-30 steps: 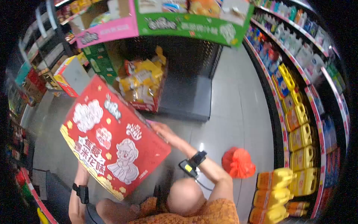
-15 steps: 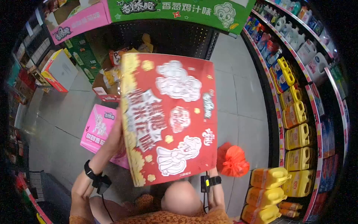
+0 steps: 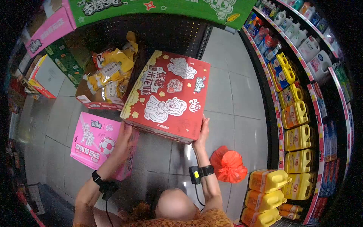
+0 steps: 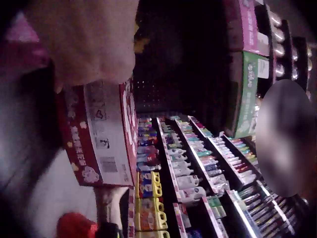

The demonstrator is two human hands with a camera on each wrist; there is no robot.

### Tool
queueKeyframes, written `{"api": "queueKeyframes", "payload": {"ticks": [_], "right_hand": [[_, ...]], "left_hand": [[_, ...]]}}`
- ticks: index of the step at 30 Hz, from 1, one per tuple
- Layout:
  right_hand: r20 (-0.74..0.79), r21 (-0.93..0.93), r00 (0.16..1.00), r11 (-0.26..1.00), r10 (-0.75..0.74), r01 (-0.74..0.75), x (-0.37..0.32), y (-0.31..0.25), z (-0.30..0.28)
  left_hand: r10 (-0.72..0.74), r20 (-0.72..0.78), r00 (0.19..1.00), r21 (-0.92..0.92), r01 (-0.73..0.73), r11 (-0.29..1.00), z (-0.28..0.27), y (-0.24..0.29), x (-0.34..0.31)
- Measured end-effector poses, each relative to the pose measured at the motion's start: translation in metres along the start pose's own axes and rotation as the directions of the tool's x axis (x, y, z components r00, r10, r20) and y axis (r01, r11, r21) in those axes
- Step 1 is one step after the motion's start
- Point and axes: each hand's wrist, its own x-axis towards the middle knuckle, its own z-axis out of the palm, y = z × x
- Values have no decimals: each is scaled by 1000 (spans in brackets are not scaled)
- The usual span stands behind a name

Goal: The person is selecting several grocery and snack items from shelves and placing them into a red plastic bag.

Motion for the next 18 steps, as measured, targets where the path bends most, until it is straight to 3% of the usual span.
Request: {"api": "queueKeyframes", "payload": {"ticks": [4,7,10,13,18], "right_hand": [[223,-40,969,992,-107,119,18,-9,13],[199,-30,978,998,66,-61,60,-22,28],[214,-71,976,996,-45,61,101,-18,40],[85,-69,996,997,-25,31,109,-24,50],[82,-70,996,997,-26,32,105,-19,49]], "left_hand": [[58,17,998,18,-58,998,2,7,4],[114,66,991,-11,-113,994,14,14,11],[159,23,987,-129,-155,980,18,11,37],[184,62,981,-154,-173,973,12,5,53],[189,105,976,-197,-165,966,5,12,51]]}}
